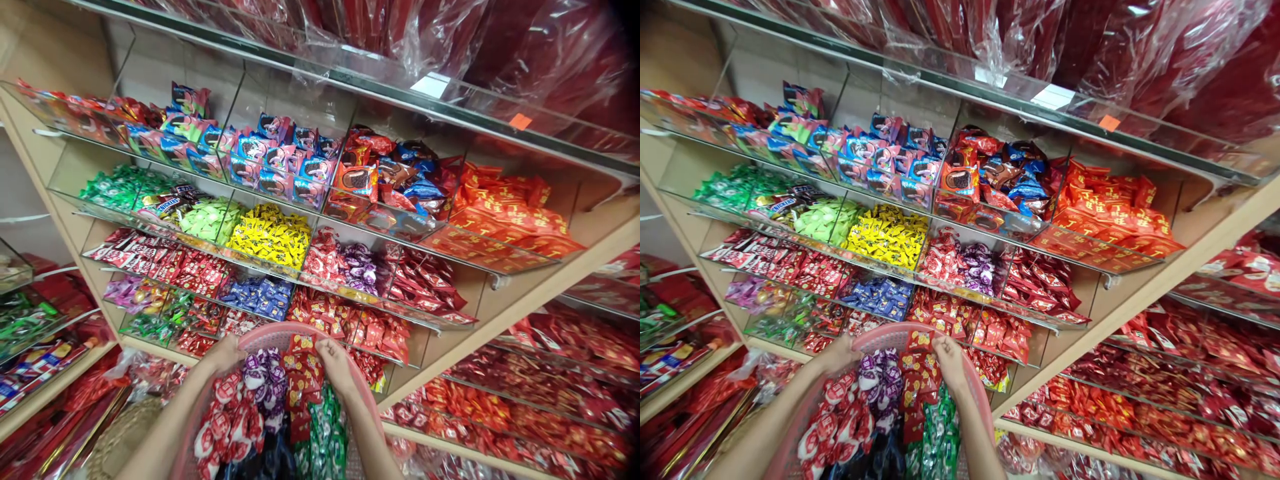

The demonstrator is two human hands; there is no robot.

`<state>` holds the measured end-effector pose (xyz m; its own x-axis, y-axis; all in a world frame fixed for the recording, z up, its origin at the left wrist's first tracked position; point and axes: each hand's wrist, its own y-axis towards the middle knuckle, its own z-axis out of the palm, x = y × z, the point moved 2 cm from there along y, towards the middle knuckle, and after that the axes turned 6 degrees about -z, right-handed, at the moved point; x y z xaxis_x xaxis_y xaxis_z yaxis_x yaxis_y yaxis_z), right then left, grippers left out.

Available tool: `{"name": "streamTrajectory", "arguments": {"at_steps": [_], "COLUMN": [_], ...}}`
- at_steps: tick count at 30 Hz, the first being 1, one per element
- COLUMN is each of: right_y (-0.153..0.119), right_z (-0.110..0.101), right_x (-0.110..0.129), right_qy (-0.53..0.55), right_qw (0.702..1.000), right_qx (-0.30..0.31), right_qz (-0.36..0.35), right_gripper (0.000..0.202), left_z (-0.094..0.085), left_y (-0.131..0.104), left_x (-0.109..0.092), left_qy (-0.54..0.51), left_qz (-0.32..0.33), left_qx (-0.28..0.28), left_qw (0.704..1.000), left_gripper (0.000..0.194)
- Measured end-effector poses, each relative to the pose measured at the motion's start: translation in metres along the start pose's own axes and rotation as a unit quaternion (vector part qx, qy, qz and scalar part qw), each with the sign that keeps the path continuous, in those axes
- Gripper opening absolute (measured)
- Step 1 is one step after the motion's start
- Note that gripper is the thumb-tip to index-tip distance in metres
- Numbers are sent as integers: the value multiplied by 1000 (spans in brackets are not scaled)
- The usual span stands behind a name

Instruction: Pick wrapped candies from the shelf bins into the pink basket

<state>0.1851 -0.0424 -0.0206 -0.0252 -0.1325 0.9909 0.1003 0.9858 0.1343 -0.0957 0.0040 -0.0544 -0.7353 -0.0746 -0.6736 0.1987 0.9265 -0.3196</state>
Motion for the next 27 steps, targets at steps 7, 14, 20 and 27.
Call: {"name": "streamTrajectory", "arguments": {"at_steps": [7, 14, 20, 27], "right_y": [-15, -14, 1, 41], "right_z": [9, 13, -2, -29], "right_x": [-24, -34, -10, 10], "right_qy": [-45, -128, -253, -364], "right_qw": [999, 992, 964, 922], "right_qx": [11, 23, -47, -92], "right_qz": [6, 6, -70, -99], "right_gripper": [29, 37, 39, 29], "left_z": [-1, -1, -2, 0], "left_y": [1, 0, -1, 0], "left_x": [0, 0, -3, 0], "left_qy": [24, 13, 40, 33], "left_qz": [-8, -4, -2, -10], "left_qx": [2, 9, 3, 5], "left_qw": [1000, 1000, 999, 999], "left_gripper": [21, 20, 18, 19]}}
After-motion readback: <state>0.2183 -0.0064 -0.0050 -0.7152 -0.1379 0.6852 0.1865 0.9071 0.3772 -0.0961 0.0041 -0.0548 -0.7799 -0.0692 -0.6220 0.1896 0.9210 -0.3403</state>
